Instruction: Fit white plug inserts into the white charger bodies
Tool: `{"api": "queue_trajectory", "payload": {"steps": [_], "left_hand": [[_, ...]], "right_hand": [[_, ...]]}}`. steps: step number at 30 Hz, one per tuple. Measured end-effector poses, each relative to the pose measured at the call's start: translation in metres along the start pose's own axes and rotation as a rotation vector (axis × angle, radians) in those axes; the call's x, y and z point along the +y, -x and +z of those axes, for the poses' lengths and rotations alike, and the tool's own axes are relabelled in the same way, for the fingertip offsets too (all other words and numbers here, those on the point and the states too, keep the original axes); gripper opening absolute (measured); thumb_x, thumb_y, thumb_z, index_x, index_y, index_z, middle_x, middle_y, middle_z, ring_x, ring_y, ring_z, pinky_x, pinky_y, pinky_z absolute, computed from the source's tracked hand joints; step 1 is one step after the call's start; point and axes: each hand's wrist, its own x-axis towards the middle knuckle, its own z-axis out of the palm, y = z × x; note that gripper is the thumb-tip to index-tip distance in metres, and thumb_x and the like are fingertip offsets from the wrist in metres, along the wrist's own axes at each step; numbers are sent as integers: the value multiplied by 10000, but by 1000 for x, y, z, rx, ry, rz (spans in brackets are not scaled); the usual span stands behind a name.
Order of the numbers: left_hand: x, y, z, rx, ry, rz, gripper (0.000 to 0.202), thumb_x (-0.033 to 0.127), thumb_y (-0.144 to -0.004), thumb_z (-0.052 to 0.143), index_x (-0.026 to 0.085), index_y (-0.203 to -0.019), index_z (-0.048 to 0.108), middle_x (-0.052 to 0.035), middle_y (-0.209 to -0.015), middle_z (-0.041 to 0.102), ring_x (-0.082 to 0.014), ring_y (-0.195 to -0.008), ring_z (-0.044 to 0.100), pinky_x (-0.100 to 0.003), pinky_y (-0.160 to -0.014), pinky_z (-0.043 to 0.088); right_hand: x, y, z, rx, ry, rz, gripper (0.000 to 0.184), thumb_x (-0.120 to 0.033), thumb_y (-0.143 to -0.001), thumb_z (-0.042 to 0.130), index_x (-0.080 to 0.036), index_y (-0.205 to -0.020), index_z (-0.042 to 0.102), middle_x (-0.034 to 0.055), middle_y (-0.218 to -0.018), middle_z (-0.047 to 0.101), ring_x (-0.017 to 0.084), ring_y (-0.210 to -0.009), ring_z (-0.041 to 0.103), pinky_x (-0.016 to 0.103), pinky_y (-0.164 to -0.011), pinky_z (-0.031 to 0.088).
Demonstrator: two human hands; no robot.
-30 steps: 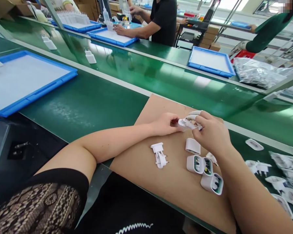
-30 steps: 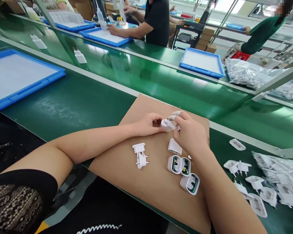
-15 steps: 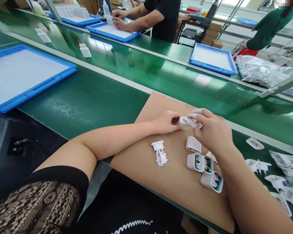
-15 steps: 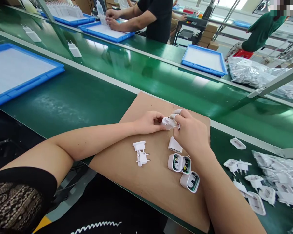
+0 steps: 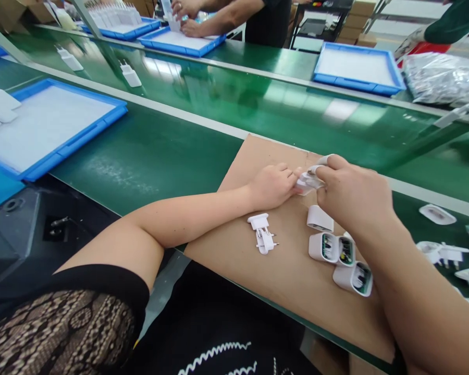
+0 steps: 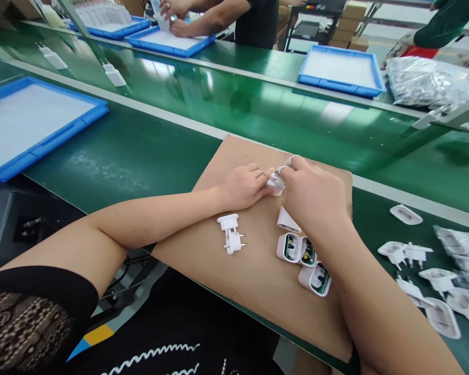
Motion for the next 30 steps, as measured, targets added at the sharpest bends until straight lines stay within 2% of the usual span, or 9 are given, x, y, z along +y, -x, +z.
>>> {"api": "queue_trajectory", "payload": {"steps": [3, 9, 15, 19, 22, 24, 26, 28, 30], "left_hand": [[2, 0, -2, -17, -15, -9, 542, 425, -1074, 353, 6, -1376, 519, -199, -1033, 708, -294, -1007, 618, -382, -801, 461], [3, -2, -10, -60, -42, -17, 510, 428, -1067, 351, 22, -1240, 607, -195, -968, 696, -302, -975, 599, -377, -757, 431], [-6, -1, -9, -13, 187, 4, 418, 426, -1039, 452, 89, -1147, 674, -144, -931, 699, -271, -916, 612, -387, -840, 456], [-5, 1, -7, 7, 362, -57, 397, 394, -996, 557, 123, -1272, 645, -125, -987, 711, -264, -964, 632, -397, -908, 467], [-2, -1, -5, 25, 547, -107, 488, 315, -938, 648, 142, -1389, 580, -117, -1112, 719, -250, -1025, 638, -389, -943, 476], [-2, -4, -3, 29, 718, -172, 463, 270, -925, 659, 145, -1367, 604, -105, -1122, 724, -225, -1000, 647, -363, -916, 494], [-5, -7, -4, 43, 907, -286, 393, 250, -924, 659, 141, -1301, 650, -94, -1116, 731, -199, -971, 655, -339, -893, 506], [-10, -9, -8, 69, 1127, -391, 375, 259, -909, 694, 140, -1263, 670, -98, -1169, 726, -190, -1021, 659, -330, -925, 509], [-14, -9, -15, 69, 1356, -433, 404, 307, -881, 752, 148, -1245, 679, -108, -1224, 713, -196, -1088, 656, -331, -963, 507]], "right_hand": [[4, 0, 3, 2, -9, -11, 241, -78, -811, 461, -178, -731, 665, 80, -873, 654, 137, -599, 448, 339, -525, 154], [18, -1, 12, -6, -96, -82, 214, -127, -811, 503, -200, -778, 701, 71, -939, 684, 169, -712, 540, 326, -541, 204], [28, -1, 25, 1, -256, 28, 197, -173, -741, 559, -224, -851, 714, 52, -982, 704, 177, -692, 549, 309, -551, 229], [33, -3, 28, -28, -351, 99, 173, -185, -707, 567, -238, -805, 700, 42, -955, 708, 185, -683, 560, 298, -554, 274], [35, -2, 28, -35, -423, 106, 217, -192, -708, 565, -249, -846, 722, 43, -954, 713, 198, -712, 587, 294, -561, 318], [37, 0, 29, -5, -458, 117, 239, -214, -726, 577, -247, -902, 736, 52, -939, 713, 205, -716, 591, 297, -574, 349], [40, 2, 29, 49, -516, 136, 308, -260, -759, 609, -234, -1037, 740, 67, -970, 718, 210, -724, 598, 307, -600, 393], [42, 4, 26, 87, -617, 131, 446, -326, -796, 656, -219, -1227, 697, 82, -1032, 722, 210, -743, 612, 320, -639, 444], [42, 5, 20, 83, -705, 71, 557, -380, -820, 697, -223, -1350, 637, 81, -1044, 721, 202, -747, 617, 329, -674, 482]]}}
